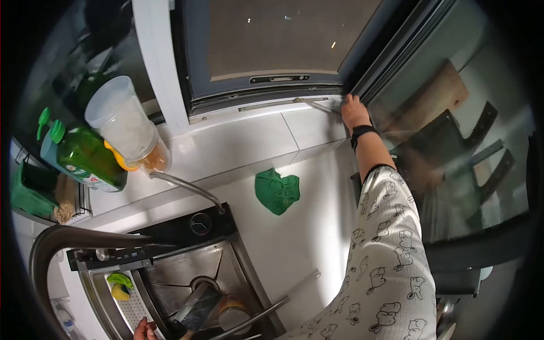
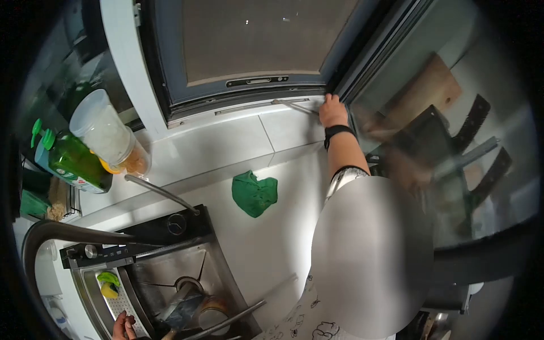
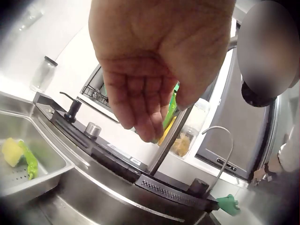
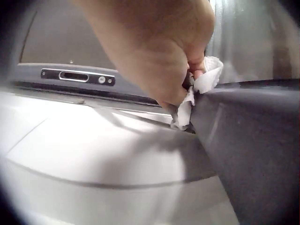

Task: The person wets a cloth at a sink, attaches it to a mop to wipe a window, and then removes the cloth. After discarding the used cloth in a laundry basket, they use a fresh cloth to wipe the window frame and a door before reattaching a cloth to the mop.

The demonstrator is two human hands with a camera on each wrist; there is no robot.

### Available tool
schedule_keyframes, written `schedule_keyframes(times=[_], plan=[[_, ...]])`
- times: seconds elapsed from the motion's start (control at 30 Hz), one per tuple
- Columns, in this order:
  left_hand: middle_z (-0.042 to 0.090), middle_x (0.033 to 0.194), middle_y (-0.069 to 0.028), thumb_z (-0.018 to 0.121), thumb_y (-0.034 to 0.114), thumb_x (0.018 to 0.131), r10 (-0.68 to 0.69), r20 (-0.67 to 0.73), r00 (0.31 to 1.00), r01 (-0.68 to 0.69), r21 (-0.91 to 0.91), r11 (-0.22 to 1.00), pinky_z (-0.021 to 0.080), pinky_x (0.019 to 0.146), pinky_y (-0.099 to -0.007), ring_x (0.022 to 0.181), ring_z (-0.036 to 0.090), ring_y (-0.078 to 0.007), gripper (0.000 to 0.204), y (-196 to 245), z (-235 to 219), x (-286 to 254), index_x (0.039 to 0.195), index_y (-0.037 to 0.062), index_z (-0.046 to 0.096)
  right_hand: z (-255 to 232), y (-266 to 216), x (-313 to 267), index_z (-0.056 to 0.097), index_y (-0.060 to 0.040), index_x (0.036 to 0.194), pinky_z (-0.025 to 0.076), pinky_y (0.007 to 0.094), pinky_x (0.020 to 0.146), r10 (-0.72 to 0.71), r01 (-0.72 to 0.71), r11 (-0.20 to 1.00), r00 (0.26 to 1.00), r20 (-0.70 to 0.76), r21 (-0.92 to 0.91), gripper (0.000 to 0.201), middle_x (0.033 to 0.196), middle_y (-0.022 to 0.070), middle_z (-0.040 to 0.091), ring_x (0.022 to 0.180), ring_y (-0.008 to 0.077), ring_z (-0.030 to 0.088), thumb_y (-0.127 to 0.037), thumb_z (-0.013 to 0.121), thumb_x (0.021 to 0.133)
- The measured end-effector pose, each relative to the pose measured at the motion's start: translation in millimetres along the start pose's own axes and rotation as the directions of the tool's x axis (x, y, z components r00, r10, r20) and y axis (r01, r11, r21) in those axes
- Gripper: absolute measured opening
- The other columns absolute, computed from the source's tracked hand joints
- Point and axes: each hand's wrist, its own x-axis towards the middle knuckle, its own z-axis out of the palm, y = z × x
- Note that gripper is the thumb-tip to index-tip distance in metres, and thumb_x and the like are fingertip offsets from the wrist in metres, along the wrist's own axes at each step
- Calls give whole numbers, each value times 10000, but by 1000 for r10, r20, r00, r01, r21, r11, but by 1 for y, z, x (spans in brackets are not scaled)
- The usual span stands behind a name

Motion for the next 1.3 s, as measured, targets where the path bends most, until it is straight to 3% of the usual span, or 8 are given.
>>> schedule_keyframes(times=[0.13, 0.2, 0.27, 0.33, 0.43, 0.63, 0.73, 1.3], plan=[[629, 956, -160, 495, 202, 902, 75, -31, 997, -78, -107, 991, 471, 751, -314, 837, 596, -218, 305, -12, -20, -13, 1111, -14, 553, -11, -8, -46, 641, -8, 905, 450, 340, 872, -28, 25, 998, 998, -58, -51, 214, 1134, 93, 453, 1081, 277, 456, -96, 489, 783], [623, 957, -157, 485, 151, 903, 61, -51, 997, -69, -162, 984, 471, 734, -311, 841, 590, -201, 281, -25, -29, -19, 1102, -39, 546, -23, -9, -66, 646, -19, 906, 438, 331, 885, -101, 119, 981, 988, 120, -152, 211, 1123, 84, 461, 1076, 267, 455, -102, 494, 787], [626, 914, -176, 515, 137, 885, 252, -209, 945, -273, -78, 959, 467, 732, -320, 817, 597, -215, 265, -31, -36, -24, 1070, -48, 560, -24, -9, -84, 646, -22, 915, 438, 334, 886, -95, 114, 979, 989, 116, -168, 211, 1122, 86, 454, 1071, 266, 451, -110, 495, 795], [617, 862, -202, 543, 143, 866, -22, -106, 994, 52, 293, 955, 454, 719, -331, 774, 591, -271, 241, -42, -57, -30, 988, -61, 583, -43, -16, -110, 642, -15, 917, 432, 334, 892, -84, 114, 980, 979, 184, -160, 206, 1125, 88, 443, 1066, 274, 448, -95, 495, 797], [636, 902, -172, 496, 168, 895, 63, -178, 982, -74, -56, 996, 459, 729, -317, 802, 609, -243, 255, -34, -67, -34, 1030, -25, 593, -60, -23, -143, 645, -28, 944, 405, 320, 921, -85, 144, 966, 961, 264, -216, 210, 1174, 90, 422, 1093, 269, 422, -85, 517, 788], [644, 944, -144, 481, 201, 910, 44, -200, 979, -68, -115, 991, 479, 765, -301, 862, 624, -212, 295, -56, -84, -42, 1096, -8, 574, -87, -25, -218, 602, 19, 967, 426, 339, 901, -115, 207, 946, 934, 340, -250, 214, 1151, 121, 411, 1089, 300, 433, -50, 479, 806], [583, 943, -131, 436, 198, 932, 70, -244, 967, -150, -326, 933, 433, 831, -311, 873, 553, -180, 335, -120, -74, -39, 1161, -39, 500, -91, -29, -259, 606, 22, 942, 430, 340, 892, 5, 32, 993, 950, 312, -113, 201, 1145, 121, 411, 1083, 300, 433, -57, 479, 808], [602, 935, -115, 416, 219, 937, 99, -338, 936, -228, -368, 901, 418, 863, -303, 887, 567, -169, 340, -154, -103, -61, 1176, -3, 510, -108, -12, -380, 661, -76, 895, 309, 328, 931, -308, 422, 861, 877, 368, -286, 218, 1096, 66, 471, 1074, 229, 391, -152, 479, 803]])
